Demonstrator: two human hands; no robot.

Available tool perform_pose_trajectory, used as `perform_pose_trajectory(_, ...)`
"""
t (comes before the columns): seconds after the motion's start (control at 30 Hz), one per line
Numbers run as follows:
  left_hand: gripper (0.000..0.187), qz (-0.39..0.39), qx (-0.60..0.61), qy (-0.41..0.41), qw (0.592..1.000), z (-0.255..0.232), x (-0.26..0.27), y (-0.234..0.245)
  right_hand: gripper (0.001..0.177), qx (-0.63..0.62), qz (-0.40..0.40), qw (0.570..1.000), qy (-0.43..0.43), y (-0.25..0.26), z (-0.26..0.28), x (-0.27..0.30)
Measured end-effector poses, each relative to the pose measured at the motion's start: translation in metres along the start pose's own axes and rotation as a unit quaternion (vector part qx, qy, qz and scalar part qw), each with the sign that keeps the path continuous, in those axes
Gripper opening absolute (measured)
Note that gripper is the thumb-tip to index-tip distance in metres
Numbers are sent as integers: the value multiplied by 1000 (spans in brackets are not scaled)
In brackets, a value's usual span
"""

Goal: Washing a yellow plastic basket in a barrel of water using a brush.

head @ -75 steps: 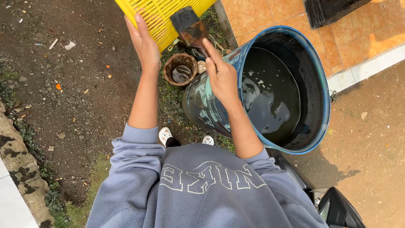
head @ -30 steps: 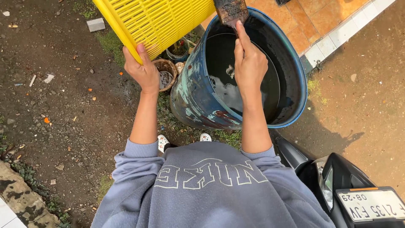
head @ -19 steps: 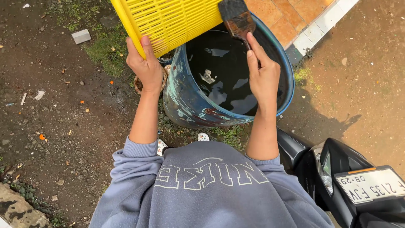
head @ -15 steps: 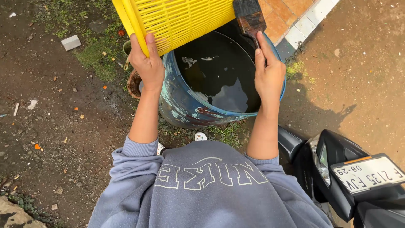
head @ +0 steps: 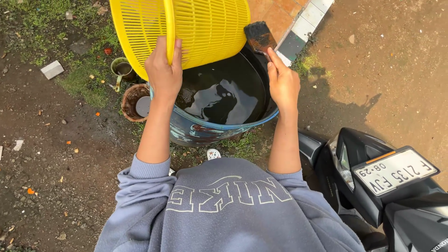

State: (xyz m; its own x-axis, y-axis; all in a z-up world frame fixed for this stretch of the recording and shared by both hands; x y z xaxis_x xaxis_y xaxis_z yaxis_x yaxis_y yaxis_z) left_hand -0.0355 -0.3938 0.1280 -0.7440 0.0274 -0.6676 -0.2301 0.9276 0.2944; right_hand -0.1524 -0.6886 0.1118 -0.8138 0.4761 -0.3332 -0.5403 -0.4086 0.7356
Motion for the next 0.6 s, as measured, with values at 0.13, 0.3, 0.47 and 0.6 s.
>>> perform_pose_trajectory(0.13,17,68,-61,-12,996,-4,6,-28,34,-28,68,997,-22,-12,-18,-2)
perform_pose_trajectory(0.3,21,140,-125,-7,982,3,17,-64,34,-26,115,993,-25,-31,-46,-8)
perform_pose_trajectory(0.47,25,182,-172,-21,968,14,32,-100,37,-1,158,987,-36,-57,-75,-10)
perform_pose_trajectory(0.6,30,236,-206,-21,949,32,47,-129,38,0,207,973,-100,-74,-92,-10)
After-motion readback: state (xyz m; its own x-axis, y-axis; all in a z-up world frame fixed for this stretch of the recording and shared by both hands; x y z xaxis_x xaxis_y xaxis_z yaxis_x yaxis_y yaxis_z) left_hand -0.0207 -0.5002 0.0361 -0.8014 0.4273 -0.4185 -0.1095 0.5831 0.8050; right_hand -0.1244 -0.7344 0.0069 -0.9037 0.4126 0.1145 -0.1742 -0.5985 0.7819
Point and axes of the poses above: each hand's wrist, its own x-axis away from the middle knuckle, its own y-axis out of the back of the hand, z = x × y, the point moved 4 cm from there along -x, towards the middle knuckle
